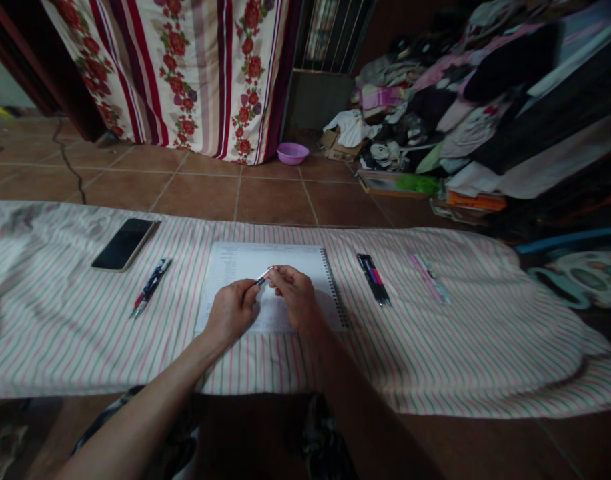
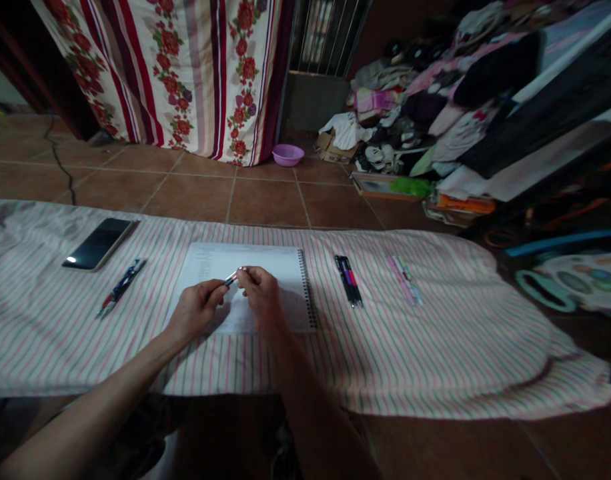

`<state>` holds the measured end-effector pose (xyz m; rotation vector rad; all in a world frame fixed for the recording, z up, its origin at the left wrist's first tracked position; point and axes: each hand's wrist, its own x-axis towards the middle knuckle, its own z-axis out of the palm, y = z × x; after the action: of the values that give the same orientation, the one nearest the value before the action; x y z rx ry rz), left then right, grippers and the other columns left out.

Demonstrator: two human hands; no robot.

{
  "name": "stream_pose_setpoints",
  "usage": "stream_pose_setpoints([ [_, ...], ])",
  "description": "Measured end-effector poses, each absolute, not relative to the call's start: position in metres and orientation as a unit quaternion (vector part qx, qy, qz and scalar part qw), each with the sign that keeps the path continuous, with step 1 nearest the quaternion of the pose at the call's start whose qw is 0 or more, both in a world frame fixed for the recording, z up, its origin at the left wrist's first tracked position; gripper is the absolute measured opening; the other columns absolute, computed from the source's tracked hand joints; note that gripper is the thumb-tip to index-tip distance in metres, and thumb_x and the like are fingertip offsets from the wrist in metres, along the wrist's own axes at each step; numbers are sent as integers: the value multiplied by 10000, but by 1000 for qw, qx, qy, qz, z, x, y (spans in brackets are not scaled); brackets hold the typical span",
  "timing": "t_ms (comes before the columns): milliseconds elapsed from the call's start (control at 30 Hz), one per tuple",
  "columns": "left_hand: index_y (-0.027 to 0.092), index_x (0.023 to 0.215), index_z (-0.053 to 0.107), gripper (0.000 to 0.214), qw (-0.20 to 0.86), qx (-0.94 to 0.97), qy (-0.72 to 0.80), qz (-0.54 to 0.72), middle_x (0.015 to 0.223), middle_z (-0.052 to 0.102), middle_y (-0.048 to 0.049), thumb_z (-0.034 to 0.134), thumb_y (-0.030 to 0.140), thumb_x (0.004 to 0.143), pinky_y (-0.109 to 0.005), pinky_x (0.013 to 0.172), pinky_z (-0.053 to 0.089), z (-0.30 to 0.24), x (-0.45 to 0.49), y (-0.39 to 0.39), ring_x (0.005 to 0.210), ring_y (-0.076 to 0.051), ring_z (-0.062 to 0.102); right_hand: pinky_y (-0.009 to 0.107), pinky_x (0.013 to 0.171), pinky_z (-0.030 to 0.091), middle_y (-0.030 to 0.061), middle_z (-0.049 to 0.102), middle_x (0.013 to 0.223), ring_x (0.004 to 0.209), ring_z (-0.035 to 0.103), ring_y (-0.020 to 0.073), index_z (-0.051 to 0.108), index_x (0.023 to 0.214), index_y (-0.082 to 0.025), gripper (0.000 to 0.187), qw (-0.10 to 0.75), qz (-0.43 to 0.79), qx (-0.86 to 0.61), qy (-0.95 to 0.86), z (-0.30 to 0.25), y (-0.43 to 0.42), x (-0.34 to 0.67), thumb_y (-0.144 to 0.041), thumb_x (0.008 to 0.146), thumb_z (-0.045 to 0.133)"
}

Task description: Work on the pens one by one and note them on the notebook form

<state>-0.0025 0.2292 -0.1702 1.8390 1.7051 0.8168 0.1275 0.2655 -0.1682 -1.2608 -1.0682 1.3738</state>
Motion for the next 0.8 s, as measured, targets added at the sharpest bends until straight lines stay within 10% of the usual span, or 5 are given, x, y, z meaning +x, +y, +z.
stream_pose_setpoints([
  [800,154,828,631,258,209,680,637,296,669,630,-36,396,256,850,-249,579,386,-170,-3,229,608,-149,569,222,619,437,-9,622,700,650,557,89,633,847,-171,361,492,661,-444,-353,-168,265,128,-392,580,733],
])
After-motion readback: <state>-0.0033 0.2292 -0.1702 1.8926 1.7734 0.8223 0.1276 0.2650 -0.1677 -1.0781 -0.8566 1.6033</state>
